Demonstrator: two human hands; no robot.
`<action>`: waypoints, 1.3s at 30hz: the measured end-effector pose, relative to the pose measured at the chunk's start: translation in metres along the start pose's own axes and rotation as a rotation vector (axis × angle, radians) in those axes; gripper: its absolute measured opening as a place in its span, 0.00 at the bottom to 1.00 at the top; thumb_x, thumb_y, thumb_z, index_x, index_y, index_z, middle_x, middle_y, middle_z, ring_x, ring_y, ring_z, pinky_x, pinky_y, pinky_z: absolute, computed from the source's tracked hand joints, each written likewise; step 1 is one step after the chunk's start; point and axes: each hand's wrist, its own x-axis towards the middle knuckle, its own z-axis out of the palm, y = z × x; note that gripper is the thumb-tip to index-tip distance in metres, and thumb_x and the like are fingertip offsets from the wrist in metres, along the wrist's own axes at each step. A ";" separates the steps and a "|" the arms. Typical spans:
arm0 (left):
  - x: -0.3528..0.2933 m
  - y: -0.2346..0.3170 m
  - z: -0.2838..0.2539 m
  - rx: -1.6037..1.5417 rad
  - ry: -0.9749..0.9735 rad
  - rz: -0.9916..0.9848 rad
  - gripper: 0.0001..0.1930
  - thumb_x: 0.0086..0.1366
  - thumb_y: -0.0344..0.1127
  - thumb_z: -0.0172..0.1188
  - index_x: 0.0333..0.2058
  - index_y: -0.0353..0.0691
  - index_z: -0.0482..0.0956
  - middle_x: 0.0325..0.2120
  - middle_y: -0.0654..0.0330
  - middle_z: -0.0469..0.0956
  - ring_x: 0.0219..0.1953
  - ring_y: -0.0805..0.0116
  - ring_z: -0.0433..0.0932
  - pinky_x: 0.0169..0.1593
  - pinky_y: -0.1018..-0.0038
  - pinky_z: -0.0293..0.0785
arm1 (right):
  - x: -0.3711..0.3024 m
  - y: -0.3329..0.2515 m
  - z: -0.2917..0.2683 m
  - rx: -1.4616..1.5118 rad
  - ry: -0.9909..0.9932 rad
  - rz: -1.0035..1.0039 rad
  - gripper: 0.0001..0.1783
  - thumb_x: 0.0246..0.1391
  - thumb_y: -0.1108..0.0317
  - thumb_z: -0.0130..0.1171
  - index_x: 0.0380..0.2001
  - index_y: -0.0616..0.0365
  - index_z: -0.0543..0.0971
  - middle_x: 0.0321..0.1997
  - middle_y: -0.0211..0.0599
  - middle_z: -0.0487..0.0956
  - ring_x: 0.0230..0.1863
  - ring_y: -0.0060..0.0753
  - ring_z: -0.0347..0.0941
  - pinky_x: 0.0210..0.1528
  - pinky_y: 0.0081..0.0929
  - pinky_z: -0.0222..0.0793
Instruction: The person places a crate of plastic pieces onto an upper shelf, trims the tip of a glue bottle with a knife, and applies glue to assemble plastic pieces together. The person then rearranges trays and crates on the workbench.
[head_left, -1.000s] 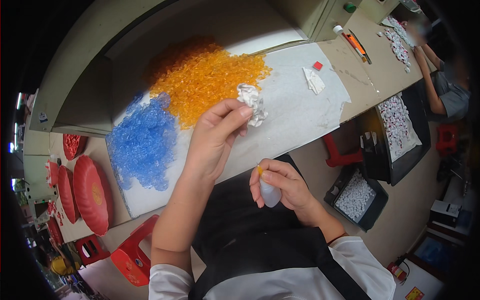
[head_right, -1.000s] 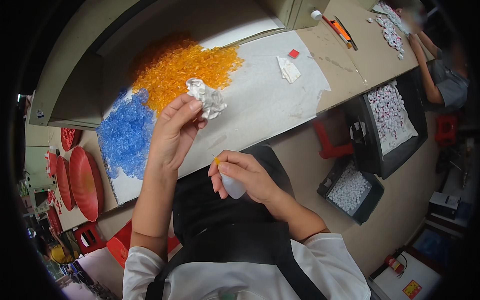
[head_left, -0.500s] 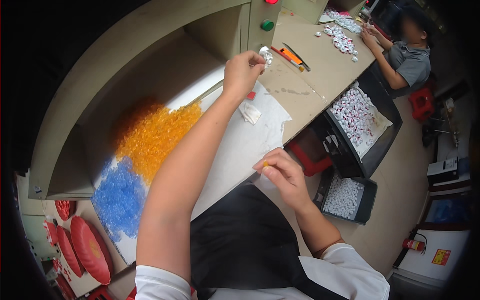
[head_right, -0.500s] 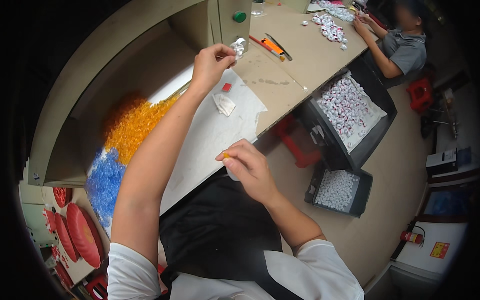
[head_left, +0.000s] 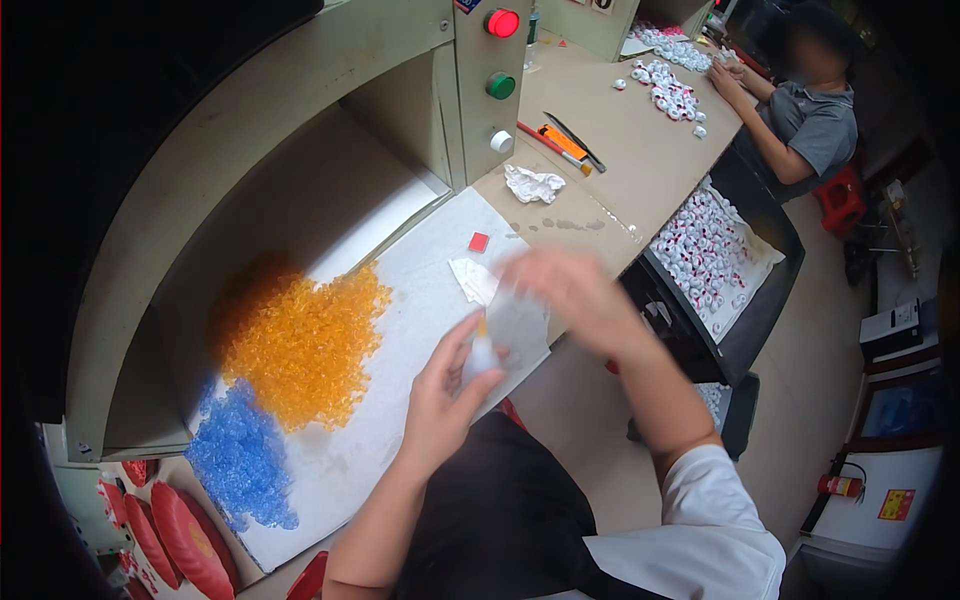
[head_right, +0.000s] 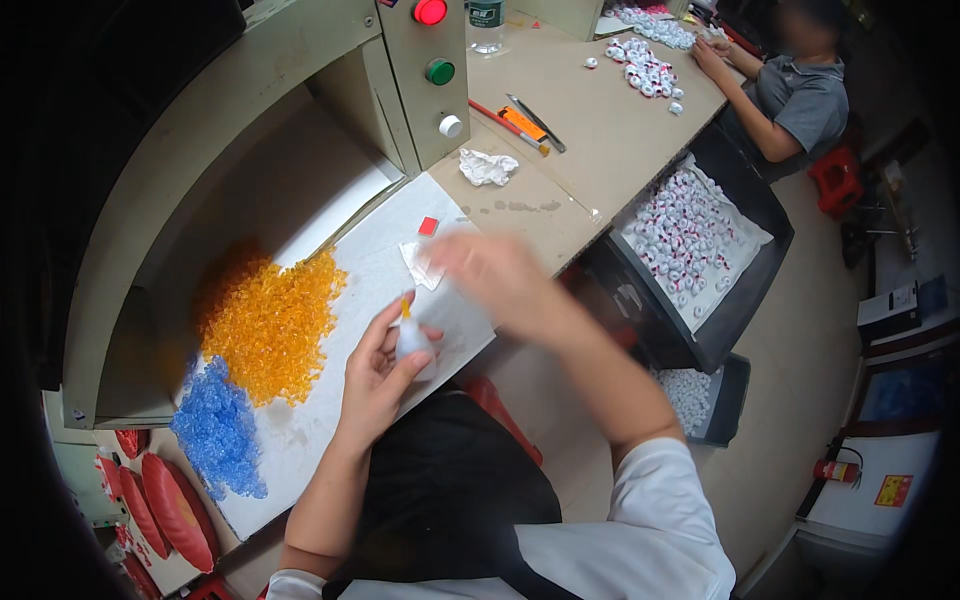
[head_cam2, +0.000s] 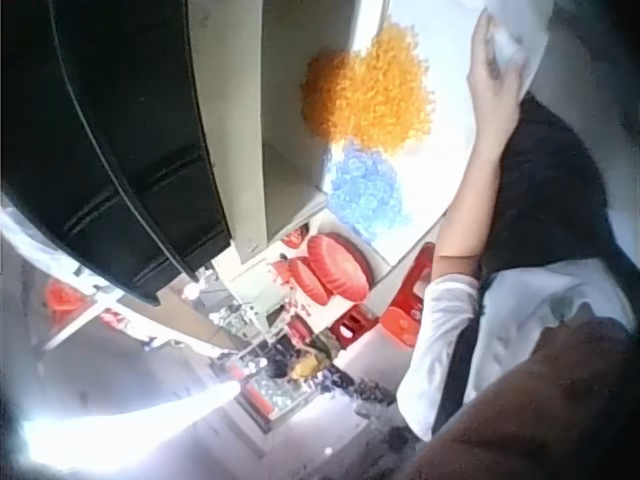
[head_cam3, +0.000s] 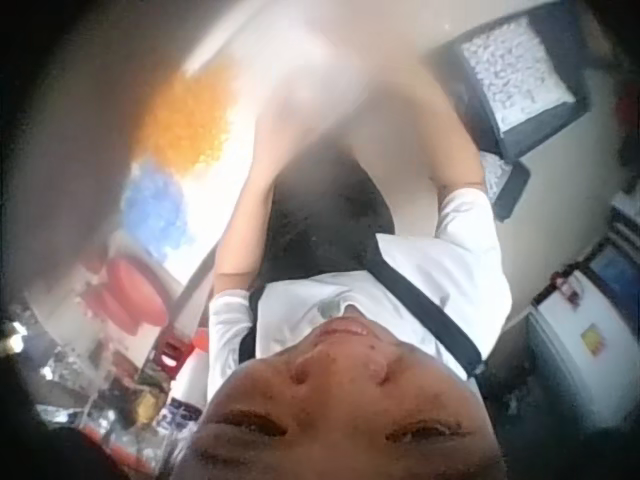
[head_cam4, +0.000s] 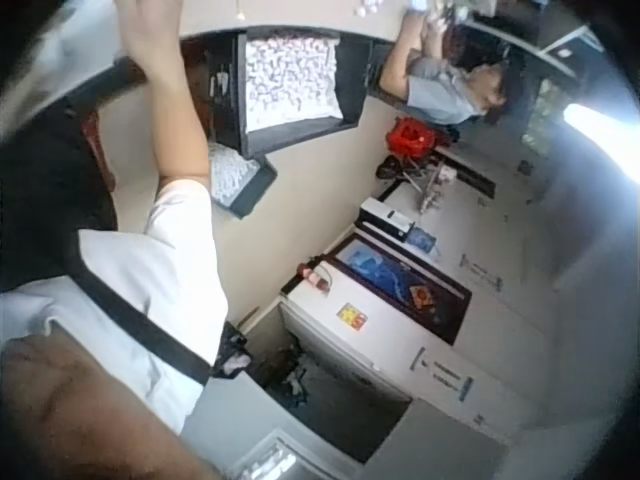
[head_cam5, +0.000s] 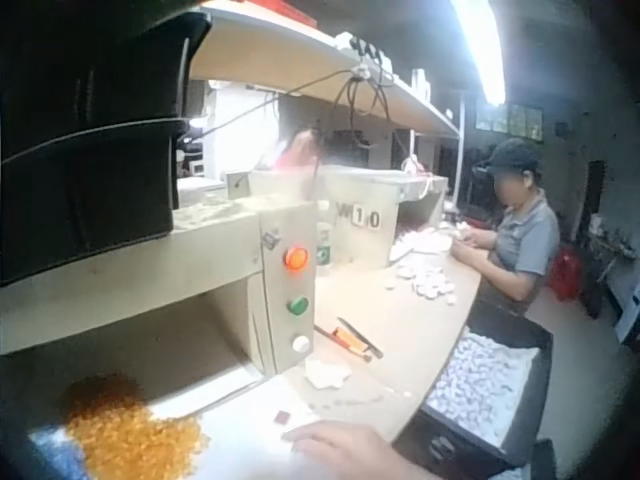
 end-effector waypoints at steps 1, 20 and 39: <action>-0.006 0.001 0.000 -0.092 0.009 -0.056 0.27 0.56 0.26 0.54 0.55 0.37 0.57 0.43 0.54 0.69 0.45 0.68 0.69 0.49 0.74 0.62 | 0.029 0.003 -0.026 -0.056 0.136 0.199 0.11 0.50 0.68 0.49 0.33 0.63 0.74 0.28 0.40 0.75 0.30 0.28 0.71 0.35 0.23 0.65; -0.080 -0.007 -0.013 -0.510 0.125 -0.138 0.11 0.64 0.38 0.41 0.38 0.37 0.66 0.21 0.63 0.67 0.24 0.79 0.64 0.29 0.85 0.61 | -0.018 -0.019 -0.010 -0.536 0.216 -0.020 0.24 0.44 0.82 0.45 0.48 0.58 0.68 0.29 0.42 0.73 0.25 0.31 0.70 0.29 0.25 0.65; -0.128 -0.018 -0.015 -0.641 0.074 -0.216 0.09 0.64 0.38 0.42 0.33 0.39 0.64 0.19 0.61 0.69 0.20 0.78 0.67 0.25 0.83 0.63 | -0.111 -0.081 0.088 -0.894 -0.204 -0.388 0.31 0.29 0.76 0.52 0.43 0.38 0.75 0.27 0.29 0.66 0.21 0.25 0.61 0.19 0.18 0.60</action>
